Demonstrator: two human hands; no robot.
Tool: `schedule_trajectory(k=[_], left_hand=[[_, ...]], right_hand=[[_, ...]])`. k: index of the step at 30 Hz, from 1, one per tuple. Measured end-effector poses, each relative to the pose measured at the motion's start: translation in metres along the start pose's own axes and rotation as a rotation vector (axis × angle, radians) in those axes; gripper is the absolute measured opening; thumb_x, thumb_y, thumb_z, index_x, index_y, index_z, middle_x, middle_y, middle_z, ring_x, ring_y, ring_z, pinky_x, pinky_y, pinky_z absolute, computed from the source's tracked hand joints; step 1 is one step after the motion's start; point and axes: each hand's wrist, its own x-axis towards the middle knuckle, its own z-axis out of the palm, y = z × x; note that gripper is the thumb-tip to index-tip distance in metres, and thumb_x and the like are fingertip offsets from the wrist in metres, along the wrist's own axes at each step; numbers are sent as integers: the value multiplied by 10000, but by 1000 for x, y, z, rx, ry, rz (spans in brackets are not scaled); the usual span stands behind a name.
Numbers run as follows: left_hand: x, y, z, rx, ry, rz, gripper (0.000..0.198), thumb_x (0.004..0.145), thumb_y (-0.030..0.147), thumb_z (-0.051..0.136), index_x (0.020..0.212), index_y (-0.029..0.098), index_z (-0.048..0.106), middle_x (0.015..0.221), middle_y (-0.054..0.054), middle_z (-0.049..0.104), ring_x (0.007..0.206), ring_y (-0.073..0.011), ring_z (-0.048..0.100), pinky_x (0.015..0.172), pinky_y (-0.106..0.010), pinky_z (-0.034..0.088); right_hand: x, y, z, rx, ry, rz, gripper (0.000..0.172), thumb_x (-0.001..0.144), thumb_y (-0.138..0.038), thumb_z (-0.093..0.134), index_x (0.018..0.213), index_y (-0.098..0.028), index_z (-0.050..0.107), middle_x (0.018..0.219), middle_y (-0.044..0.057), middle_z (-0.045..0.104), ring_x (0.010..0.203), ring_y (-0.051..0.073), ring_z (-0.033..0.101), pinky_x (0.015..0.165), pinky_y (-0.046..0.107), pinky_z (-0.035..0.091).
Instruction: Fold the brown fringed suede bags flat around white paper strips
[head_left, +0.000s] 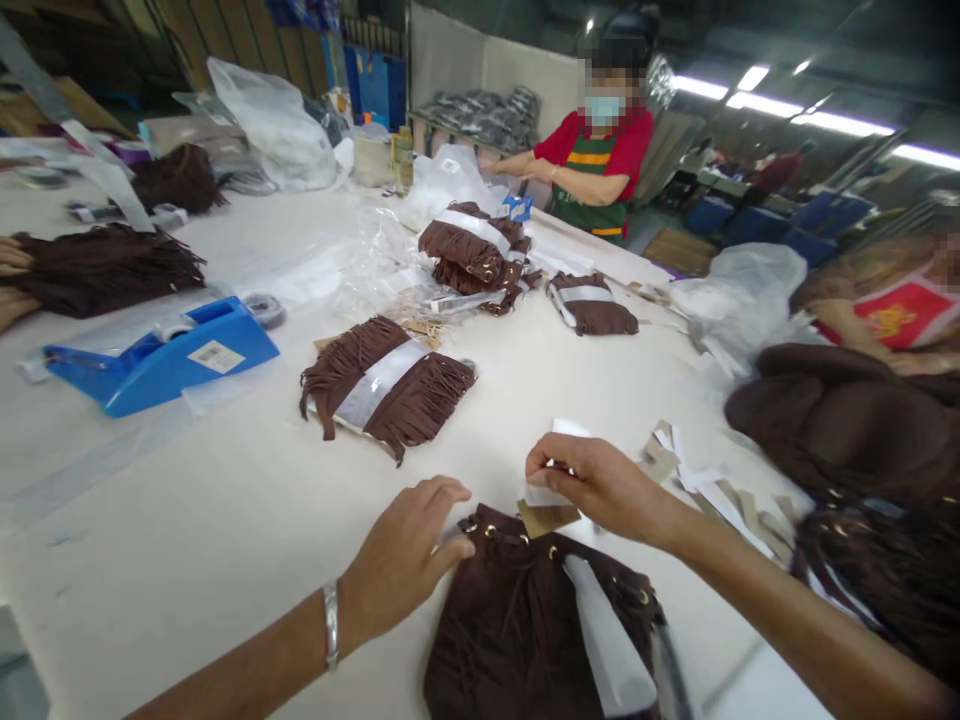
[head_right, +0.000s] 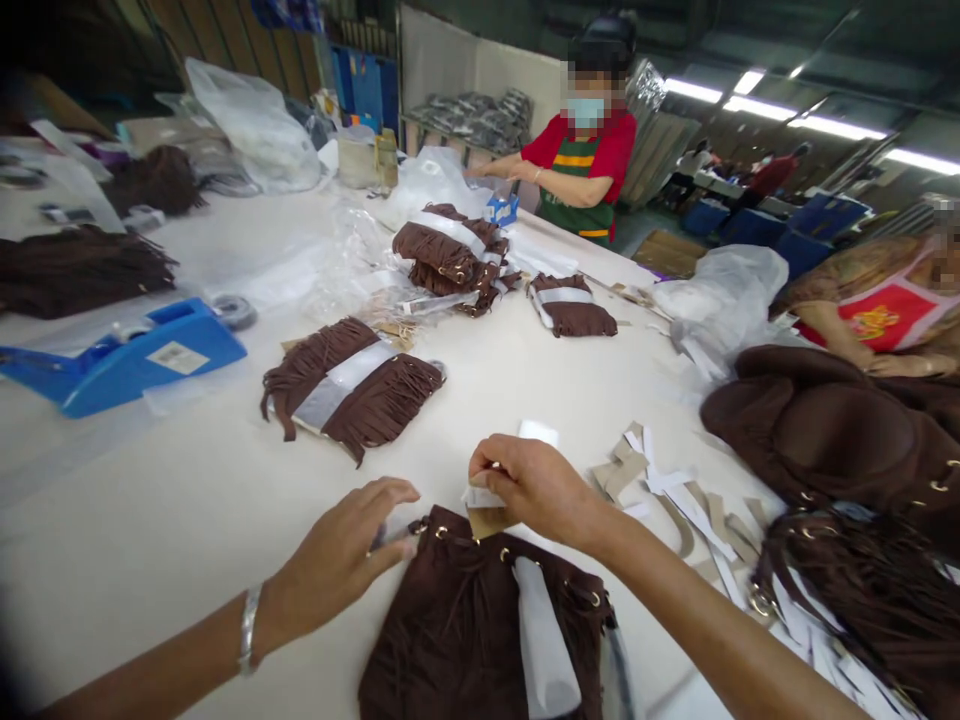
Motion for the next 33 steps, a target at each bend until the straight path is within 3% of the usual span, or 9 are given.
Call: schedule_trajectory(k=[4,9,11,16,18,22,27,33], left_hand=[[-7,-25,20,347,-76,102,189,893,241,571,1080,218,584,1025,-46,629,1056,-236,553,1056,-521,357],[-10,-43,40,541,-4,221,236,916,130,468,1113,169,592,967,-58,631,990,-206,581,1069,-481,368],[-11,-47,43,566,48,261,240,914,122,466,1115,145,596,975,-66,634,991,-209,580,1071,-481,370],[-11,-50,42,568,140,282,205,917,131,484,1073,140,616,955,-52,642,1007,-202,574,1114,-492,326],[-9,-51,42,556,149,285,194,916,136,492,1061,142,620,945,-46,642,1005,-197,573,1118,-486,324],[-8,-52,41,535,140,284,193,905,128,505,1060,145,619,951,-39,642,1012,-195,571,1125,-486,320],[-8,-52,41,534,137,280,205,905,132,503,1072,151,619,951,-46,645,1013,-200,574,1116,-495,335],[-9,-52,40,522,127,279,195,902,133,511,1063,144,619,948,-44,640,1014,-199,567,1118,-499,328]], right_hand=[[26,10,23,23,-141,-111,178,844,-73,461,873,-184,597,834,-8,614,747,105,546,682,204,380],[47,15,47,11,-258,-110,161,880,-90,438,871,-190,564,731,-14,611,667,107,553,633,202,357],[50,18,50,28,-286,-101,164,903,-111,423,909,-198,561,697,-23,617,646,109,564,639,205,363],[53,24,56,9,-298,-124,154,912,-130,449,909,-219,574,710,-50,632,642,98,582,859,277,382],[53,24,58,-4,-305,-129,149,916,-142,451,899,-219,578,733,-44,642,659,103,590,878,287,380],[54,24,60,-26,-317,-158,147,919,-145,442,904,-219,569,767,-33,652,706,114,605,848,277,393],[54,22,59,-19,-336,-169,151,910,-122,435,875,-205,556,747,-21,617,669,106,568,656,202,386],[53,18,60,-61,-353,-207,141,906,-100,443,892,-199,542,787,-12,611,702,105,560,650,199,377]])
